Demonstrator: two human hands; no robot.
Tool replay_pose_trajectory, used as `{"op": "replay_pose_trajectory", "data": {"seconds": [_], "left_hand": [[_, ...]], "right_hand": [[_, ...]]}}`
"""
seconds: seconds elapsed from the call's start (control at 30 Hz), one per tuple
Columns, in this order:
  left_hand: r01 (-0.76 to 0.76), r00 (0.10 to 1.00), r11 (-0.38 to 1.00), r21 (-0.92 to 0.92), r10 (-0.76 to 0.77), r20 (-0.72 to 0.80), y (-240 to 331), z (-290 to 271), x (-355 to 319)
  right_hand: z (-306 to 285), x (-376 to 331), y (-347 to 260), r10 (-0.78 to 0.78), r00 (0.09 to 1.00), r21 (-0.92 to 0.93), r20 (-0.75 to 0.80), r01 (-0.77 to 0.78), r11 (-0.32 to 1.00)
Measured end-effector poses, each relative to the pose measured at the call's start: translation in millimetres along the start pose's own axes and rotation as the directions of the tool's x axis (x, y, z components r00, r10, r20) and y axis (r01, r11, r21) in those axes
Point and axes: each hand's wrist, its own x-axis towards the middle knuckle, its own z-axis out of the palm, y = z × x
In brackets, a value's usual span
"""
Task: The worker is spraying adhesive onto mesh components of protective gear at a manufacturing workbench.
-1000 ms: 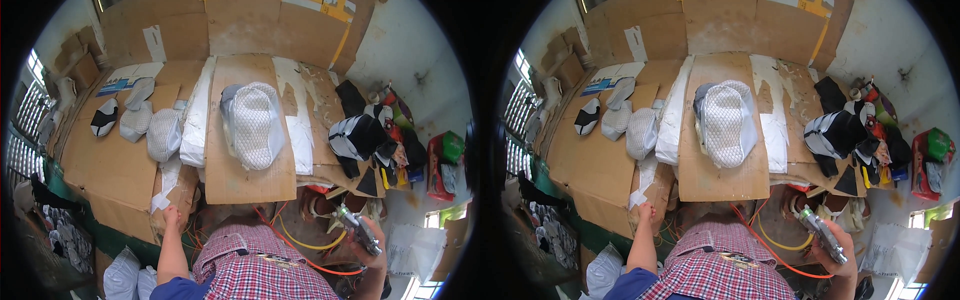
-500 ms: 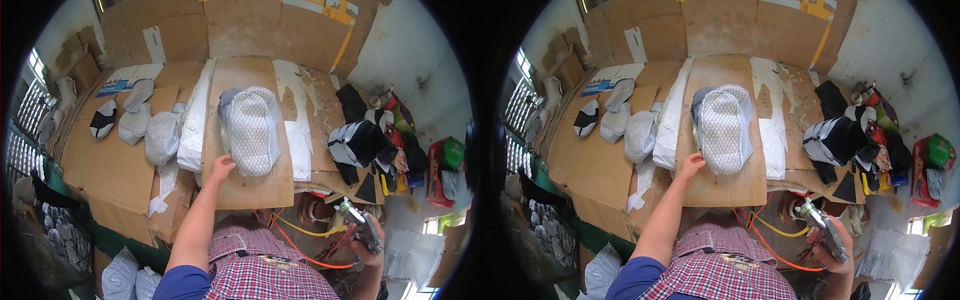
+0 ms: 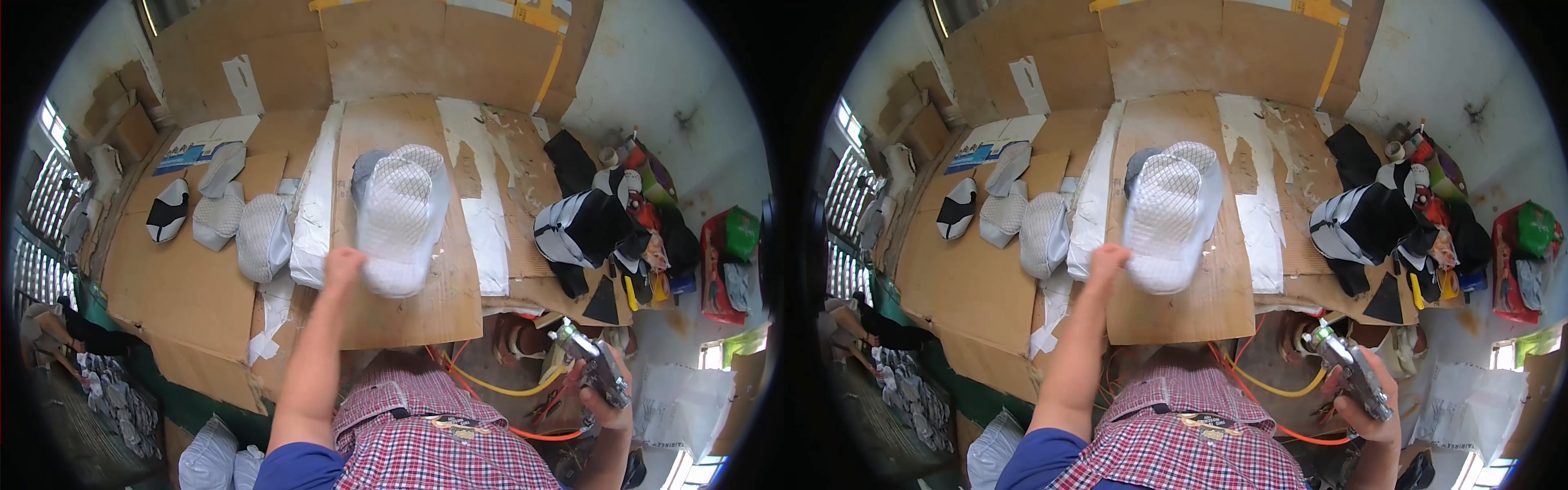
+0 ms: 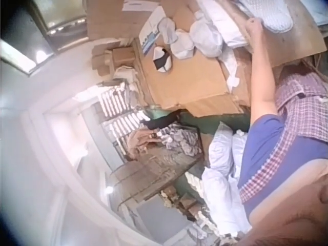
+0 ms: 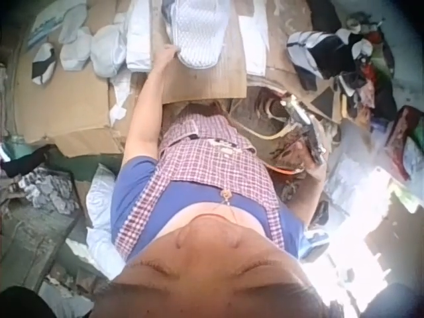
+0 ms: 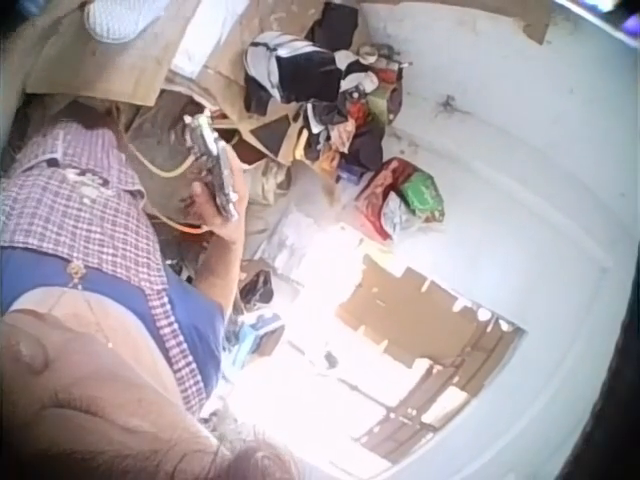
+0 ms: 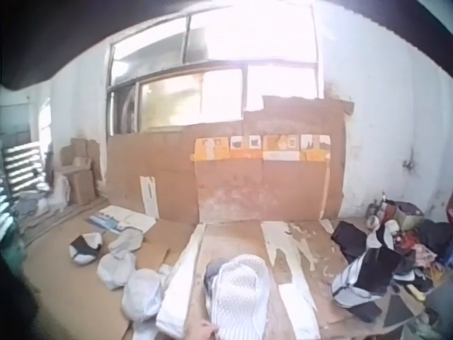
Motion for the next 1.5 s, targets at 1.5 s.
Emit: {"op": "replay_pose_trajectory", "data": {"seconds": [1.5], "left_hand": [[-0.303,0.885,0.891,0.339,0.394,-0.246,58,66,93]], "right_hand": [[-2,77,41,-0.094,0.994,-0.151,0.059,0.102,0.983]]}}
